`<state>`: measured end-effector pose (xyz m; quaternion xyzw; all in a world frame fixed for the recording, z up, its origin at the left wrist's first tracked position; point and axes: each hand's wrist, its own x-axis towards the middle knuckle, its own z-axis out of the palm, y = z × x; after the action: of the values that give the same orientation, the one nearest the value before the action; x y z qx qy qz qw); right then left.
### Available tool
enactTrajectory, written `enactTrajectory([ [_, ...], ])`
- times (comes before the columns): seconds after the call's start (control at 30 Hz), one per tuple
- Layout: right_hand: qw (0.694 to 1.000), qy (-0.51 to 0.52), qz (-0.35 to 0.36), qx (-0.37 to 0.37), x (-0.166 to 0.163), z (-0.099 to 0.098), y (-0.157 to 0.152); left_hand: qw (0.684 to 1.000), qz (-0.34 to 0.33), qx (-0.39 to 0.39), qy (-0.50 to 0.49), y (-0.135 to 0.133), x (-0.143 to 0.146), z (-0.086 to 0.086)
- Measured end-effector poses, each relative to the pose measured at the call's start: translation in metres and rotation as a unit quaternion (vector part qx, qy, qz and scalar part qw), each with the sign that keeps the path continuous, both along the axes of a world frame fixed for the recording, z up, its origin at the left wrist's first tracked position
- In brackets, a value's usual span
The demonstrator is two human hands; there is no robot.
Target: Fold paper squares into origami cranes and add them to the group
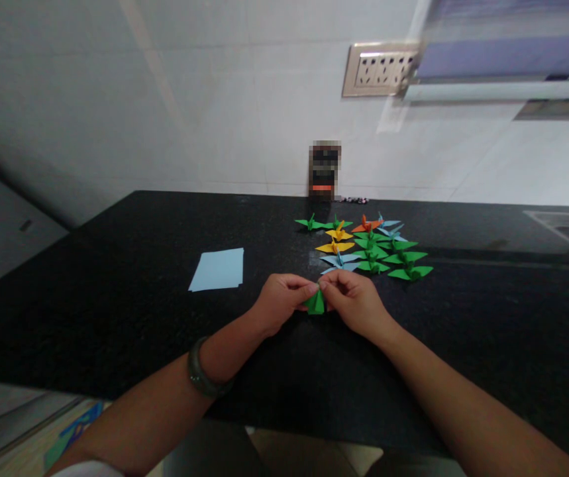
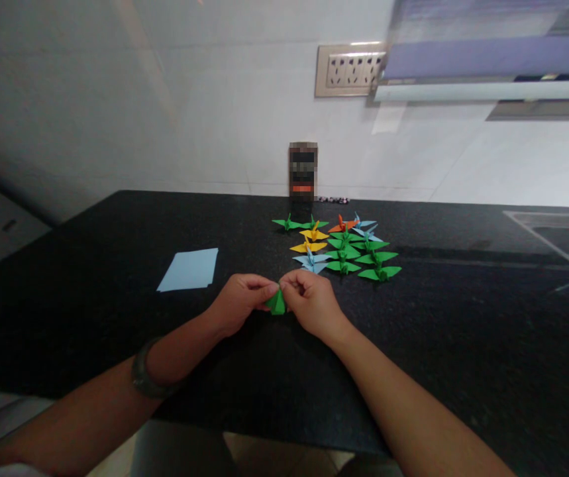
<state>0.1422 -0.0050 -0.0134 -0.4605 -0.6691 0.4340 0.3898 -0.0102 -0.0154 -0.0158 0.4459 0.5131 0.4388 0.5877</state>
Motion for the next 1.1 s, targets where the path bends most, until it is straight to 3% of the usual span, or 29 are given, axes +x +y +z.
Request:
enactTrajectory([
  [0.7,0.994,0.064,0.021,-0.087,-0.002,0.001,0.001,1.0,-0.004,-0.023,0.006,-0.003,0.0,0.003],
  [0.9,0.994,0.073,0.014,-0.077,0.001,-0.005,0.008,0.999,-0.024,-0.032,0.02,-0.005,0.003,0.004],
  [1.1,0.986,0.105,0.019,-0.131,0.001,-0.002,0.007,0.998,-0.002,0.019,0.067,-0.004,0.003,0.004],
])
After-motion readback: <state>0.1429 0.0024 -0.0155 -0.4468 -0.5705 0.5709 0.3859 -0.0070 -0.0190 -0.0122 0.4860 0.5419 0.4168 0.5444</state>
